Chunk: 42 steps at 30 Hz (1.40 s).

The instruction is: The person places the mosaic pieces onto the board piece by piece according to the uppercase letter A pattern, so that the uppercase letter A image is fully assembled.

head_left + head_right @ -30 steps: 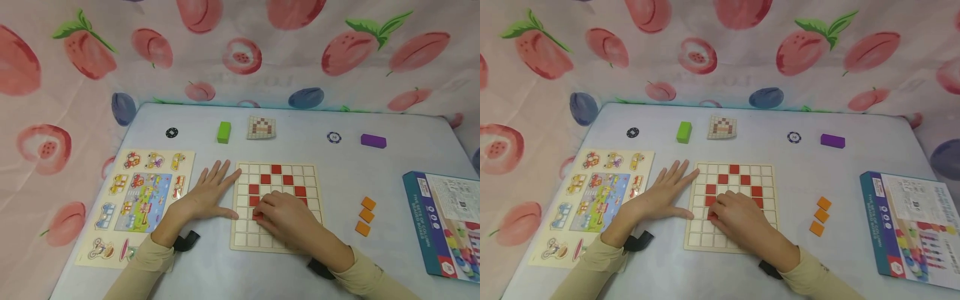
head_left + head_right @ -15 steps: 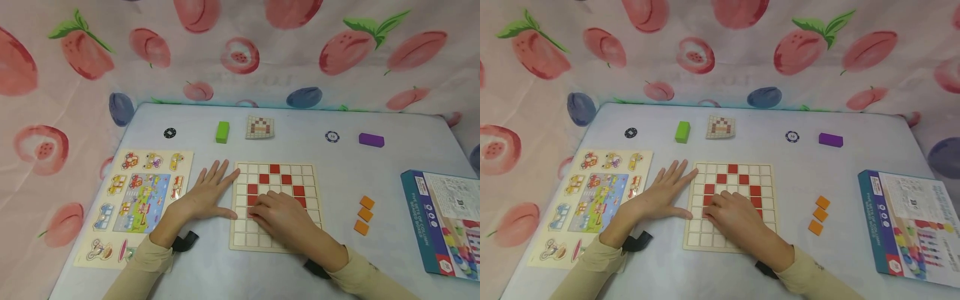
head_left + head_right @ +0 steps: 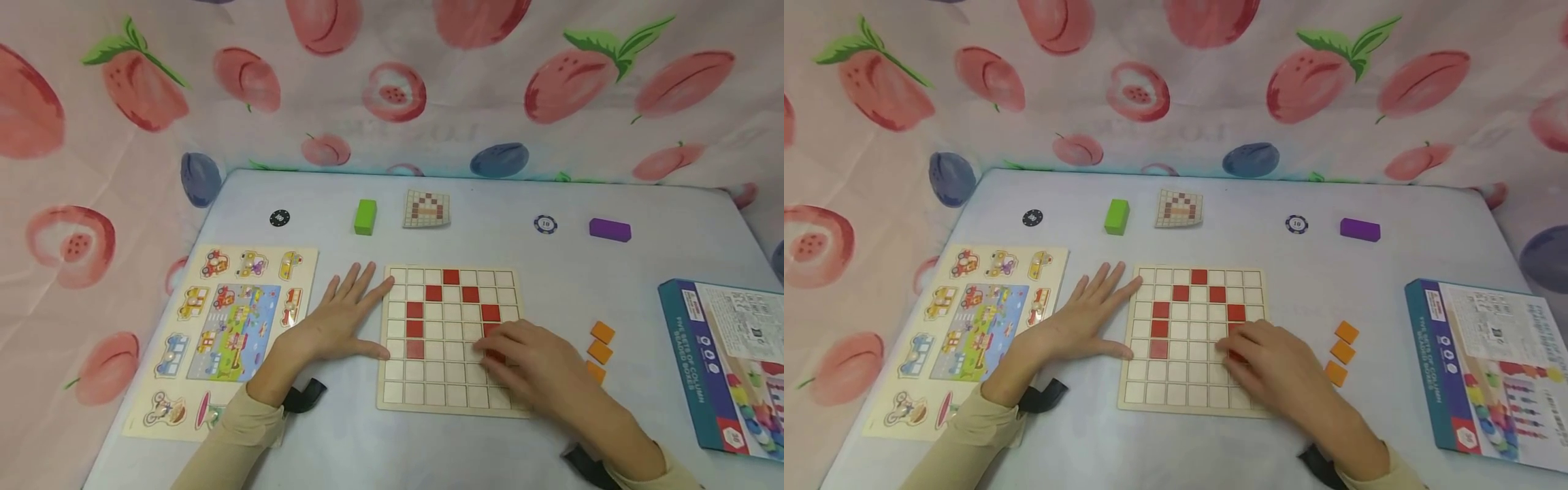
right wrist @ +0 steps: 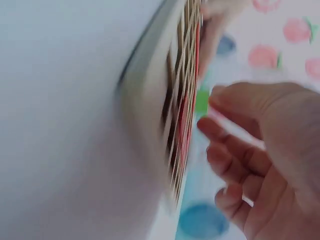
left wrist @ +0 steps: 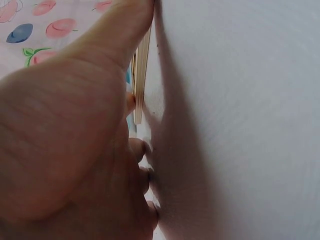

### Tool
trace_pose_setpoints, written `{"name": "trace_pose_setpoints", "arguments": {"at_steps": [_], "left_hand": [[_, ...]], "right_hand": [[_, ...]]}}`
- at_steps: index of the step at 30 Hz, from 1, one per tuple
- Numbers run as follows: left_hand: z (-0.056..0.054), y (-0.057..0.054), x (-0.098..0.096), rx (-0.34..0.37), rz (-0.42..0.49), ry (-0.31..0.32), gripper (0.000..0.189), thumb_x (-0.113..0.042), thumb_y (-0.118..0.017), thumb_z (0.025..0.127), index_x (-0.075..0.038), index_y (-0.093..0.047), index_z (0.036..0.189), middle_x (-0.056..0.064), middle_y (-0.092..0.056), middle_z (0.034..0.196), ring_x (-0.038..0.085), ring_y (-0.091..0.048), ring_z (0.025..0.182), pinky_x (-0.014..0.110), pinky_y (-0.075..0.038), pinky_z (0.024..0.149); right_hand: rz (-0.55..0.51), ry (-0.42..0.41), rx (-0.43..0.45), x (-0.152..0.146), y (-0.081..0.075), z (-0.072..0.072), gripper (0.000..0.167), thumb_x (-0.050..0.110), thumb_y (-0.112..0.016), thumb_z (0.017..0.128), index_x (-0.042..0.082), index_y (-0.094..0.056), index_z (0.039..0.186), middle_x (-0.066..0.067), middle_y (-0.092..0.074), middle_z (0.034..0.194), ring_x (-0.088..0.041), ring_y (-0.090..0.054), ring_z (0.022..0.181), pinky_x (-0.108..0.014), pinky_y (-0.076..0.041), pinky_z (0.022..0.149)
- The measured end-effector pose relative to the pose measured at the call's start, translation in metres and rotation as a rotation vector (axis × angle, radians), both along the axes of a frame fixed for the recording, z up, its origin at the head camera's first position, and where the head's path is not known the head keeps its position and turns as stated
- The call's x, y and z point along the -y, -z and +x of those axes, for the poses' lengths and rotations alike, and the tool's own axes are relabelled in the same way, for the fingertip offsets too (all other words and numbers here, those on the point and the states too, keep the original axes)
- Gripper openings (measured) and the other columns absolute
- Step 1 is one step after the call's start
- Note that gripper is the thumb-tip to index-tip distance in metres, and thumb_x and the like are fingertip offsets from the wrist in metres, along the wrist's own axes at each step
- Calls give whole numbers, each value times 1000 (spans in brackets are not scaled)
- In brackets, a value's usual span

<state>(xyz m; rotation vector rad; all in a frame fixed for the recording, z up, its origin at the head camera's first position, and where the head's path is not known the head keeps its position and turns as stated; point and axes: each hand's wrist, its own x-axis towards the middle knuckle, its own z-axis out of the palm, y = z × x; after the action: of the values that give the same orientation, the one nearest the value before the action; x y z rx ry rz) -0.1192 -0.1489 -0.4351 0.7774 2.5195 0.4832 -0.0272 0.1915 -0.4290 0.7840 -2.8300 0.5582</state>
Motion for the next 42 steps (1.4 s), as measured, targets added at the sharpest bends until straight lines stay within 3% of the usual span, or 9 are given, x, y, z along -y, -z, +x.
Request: {"name": "trace_pose_setpoints", "arguments": {"at_steps": [5, 10, 14, 19, 24, 30, 38, 42], "left_hand": [[0, -1, 0, 0, 6, -2, 120, -64, -83, 83, -25, -14, 173, 14, 7, 182, 40, 12, 169, 66, 2, 135], [0, -1, 0, 4, 6, -4, 119, -64, -83, 83, -26, -14, 173, 13, 8, 182, 40, 12, 169, 66, 2, 135], [0, -2, 0, 4, 4, -5, 119, -64, -83, 84, -26, -14, 173, 13, 8, 182, 40, 12, 169, 66, 2, 135], [0, -2, 0, -3, 13, 1, 119, -64, -82, 84, -25, -14, 173, 14, 8, 182, 41, 11, 168, 66, 2, 135], [0, -2, 0, -3, 18, 3, 119, -63, -83, 84, -25, -14, 173, 14, 8, 182, 41, 11, 168, 67, 2, 135], [0, -1, 1, -11, 6, 2, 120, -64, -83, 84, -25, -14, 173, 14, 7, 182, 41, 10, 168, 67, 1, 135], [0, 0, 1, -8, 4, 2, 120, -64, -83, 83, -26, -14, 173, 14, 7, 182, 41, 11, 169, 67, 2, 135], [0, -1, 0, -8, 6, 5, 120, -63, -83, 83, -24, -14, 173, 15, 7, 181, 41, 11, 168, 67, 2, 135]], "right_hand": [[40, 142, 112, -65, -5, 8, 40, 12, -89, 83, 35, -80, 114, 10, -73, 119, -15, -68, 110, -42, -63, 89], [172, 241, 268, -118, -4, 7, 55, 1, -85, 83, 22, -74, 132, -13, -68, 139, -39, -61, 123, -66, -56, 99], [272, 278, 370, -137, 1, 4, 61, -1, -83, 84, 14, -68, 142, -23, -61, 150, -50, -55, 129, -74, -50, 102], [324, 310, 324, -140, 2, 3, 52, 5, -86, 84, 9, -73, 135, -25, -68, 140, -52, -59, 125, -75, -49, 102], [350, 343, 243, -142, -2, -2, 48, 19, -90, 82, 3, -77, 126, -25, -75, 119, -46, -68, 106, -69, -56, 91], [256, 305, 156, -116, -11, -12, 49, 27, -91, 81, 8, -78, 124, -18, -75, 114, -36, -69, 98, -61, -62, 84], [88, 19, 29, -24, -9, -27, 35, 24, -88, 83, 15, -81, 117, -2, -76, 108, -21, -71, 96, -43, -64, 82], [64, -89, 25, 18, -6, -36, 25, 25, -87, 87, 19, -80, 110, 4, -77, 102, -15, -69, 91, -38, -61, 81]]}}
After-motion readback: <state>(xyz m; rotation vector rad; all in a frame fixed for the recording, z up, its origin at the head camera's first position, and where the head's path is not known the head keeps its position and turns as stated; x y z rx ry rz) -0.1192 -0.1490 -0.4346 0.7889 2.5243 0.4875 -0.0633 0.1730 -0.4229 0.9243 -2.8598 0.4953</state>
